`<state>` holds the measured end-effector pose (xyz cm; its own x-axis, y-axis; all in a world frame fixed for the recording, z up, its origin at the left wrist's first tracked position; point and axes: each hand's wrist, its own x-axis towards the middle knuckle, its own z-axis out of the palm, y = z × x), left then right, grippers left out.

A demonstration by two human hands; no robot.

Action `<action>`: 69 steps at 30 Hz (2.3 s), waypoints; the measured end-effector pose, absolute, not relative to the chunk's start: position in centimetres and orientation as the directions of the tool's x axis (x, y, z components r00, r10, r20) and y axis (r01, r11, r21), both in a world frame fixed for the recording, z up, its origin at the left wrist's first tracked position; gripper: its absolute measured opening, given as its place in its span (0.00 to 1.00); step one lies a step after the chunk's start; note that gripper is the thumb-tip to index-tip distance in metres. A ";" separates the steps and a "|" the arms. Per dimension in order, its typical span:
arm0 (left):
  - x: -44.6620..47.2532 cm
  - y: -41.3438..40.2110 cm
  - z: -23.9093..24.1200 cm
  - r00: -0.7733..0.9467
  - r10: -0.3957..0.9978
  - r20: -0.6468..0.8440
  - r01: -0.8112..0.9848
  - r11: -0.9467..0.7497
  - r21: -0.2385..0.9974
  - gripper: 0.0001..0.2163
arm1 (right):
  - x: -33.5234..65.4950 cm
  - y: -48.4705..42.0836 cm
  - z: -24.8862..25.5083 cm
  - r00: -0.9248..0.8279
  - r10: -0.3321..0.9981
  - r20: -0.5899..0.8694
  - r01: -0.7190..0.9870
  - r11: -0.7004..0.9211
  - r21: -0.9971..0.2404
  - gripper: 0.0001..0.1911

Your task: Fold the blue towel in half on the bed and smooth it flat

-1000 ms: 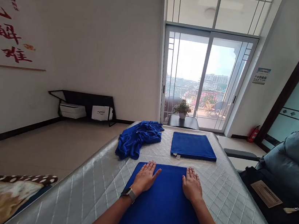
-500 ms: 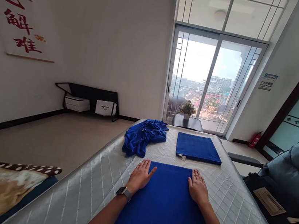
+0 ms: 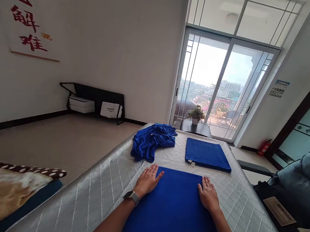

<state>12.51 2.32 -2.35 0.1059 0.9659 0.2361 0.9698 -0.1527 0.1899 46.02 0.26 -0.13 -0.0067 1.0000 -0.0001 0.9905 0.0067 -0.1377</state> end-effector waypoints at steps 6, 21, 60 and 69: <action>12.7 2.1 -2.2 0.093 0.967 0.238 0.967 -0.145 0.211 0.36 | 45.9 0.3 -0.1 0.006 1.000 -0.008 0.992 -0.007 -0.127 0.36; 12.8 1.9 -1.9 0.094 0.967 0.238 0.966 -0.146 0.213 0.36 | 45.5 -1.8 1.3 -0.013 0.999 -0.030 0.995 0.009 -0.102 0.36; 24.8 -1.6 -1.3 0.311 0.934 0.175 0.928 -0.338 0.155 0.37 | 45.6 -4.3 0.0 -0.016 1.000 0.020 0.979 0.020 -0.201 0.35; 13.3 -1.6 -4.1 0.166 0.947 0.274 0.977 -0.197 0.088 0.38 | 45.8 -4.1 -0.4 -0.017 1.000 0.023 0.978 0.021 -0.208 0.36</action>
